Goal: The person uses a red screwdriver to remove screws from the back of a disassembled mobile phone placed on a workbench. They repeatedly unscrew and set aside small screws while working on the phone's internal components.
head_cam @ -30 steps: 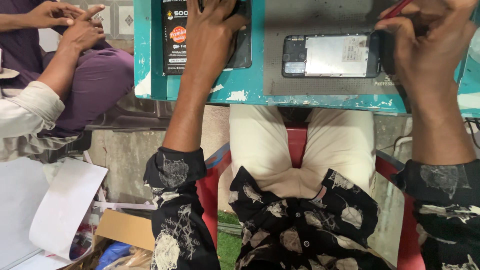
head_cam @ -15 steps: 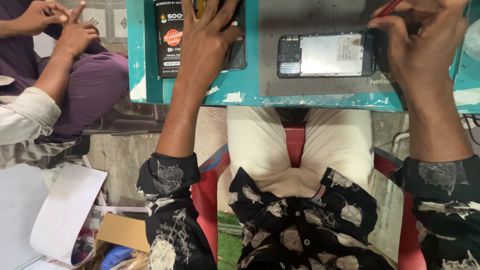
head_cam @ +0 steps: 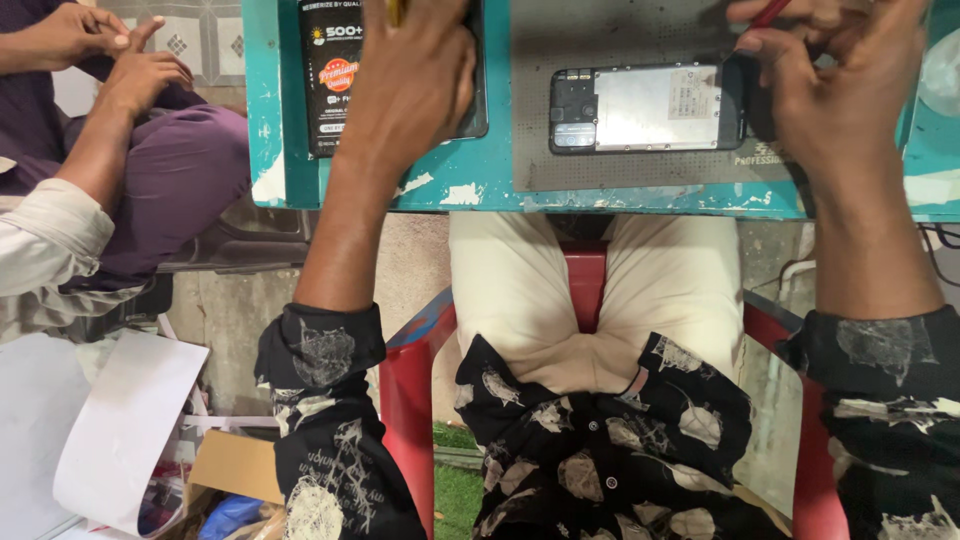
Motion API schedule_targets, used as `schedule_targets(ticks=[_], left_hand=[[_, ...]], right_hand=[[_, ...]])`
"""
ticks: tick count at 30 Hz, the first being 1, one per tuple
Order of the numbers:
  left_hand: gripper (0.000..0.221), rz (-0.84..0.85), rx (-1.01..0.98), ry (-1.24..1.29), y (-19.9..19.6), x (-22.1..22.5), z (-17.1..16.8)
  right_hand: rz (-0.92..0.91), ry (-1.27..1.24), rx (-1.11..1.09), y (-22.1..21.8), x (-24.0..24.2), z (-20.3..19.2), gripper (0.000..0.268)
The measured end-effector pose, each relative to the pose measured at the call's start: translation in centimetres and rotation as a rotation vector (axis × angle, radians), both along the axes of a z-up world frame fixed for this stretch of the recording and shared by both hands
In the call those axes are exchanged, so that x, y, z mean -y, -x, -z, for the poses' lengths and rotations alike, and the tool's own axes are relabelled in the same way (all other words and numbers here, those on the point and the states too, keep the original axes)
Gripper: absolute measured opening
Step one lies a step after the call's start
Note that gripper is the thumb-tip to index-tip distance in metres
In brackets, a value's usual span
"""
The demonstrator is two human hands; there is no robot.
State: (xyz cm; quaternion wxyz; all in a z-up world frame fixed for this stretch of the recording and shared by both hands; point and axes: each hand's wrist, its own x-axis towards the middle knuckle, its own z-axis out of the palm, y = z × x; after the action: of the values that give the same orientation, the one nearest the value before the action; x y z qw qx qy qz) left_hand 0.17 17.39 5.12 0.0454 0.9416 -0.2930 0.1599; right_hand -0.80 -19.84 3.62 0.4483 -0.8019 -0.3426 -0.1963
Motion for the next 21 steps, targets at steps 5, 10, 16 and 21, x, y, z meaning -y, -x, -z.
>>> schedule_targets(ticks=[5, 10, 16, 21], left_hand=[[0.016, -0.057, -0.012, 0.293, 1.2, -0.4, -2.1], [0.027, 0.051, 0.034, 0.728, 6.0, 2.4, -1.0], [0.023, 0.184, -0.397, 1.083, 12.5, 7.8, 3.7], [0.019, 0.148, -0.581, 1.057, 15.5, 9.4, 6.4]], right_hand=[[0.088, 0.042, 0.064, 0.0, -0.3, 0.8, 0.037], [0.115, -0.059, -0.026, -0.4, 0.1, 1.8, 0.033], [0.083, -0.129, -0.1, -0.2, 0.8, 2.3, 0.046], [0.063, -0.021, 0.044, -0.1, 0.6, 1.7, 0.055]])
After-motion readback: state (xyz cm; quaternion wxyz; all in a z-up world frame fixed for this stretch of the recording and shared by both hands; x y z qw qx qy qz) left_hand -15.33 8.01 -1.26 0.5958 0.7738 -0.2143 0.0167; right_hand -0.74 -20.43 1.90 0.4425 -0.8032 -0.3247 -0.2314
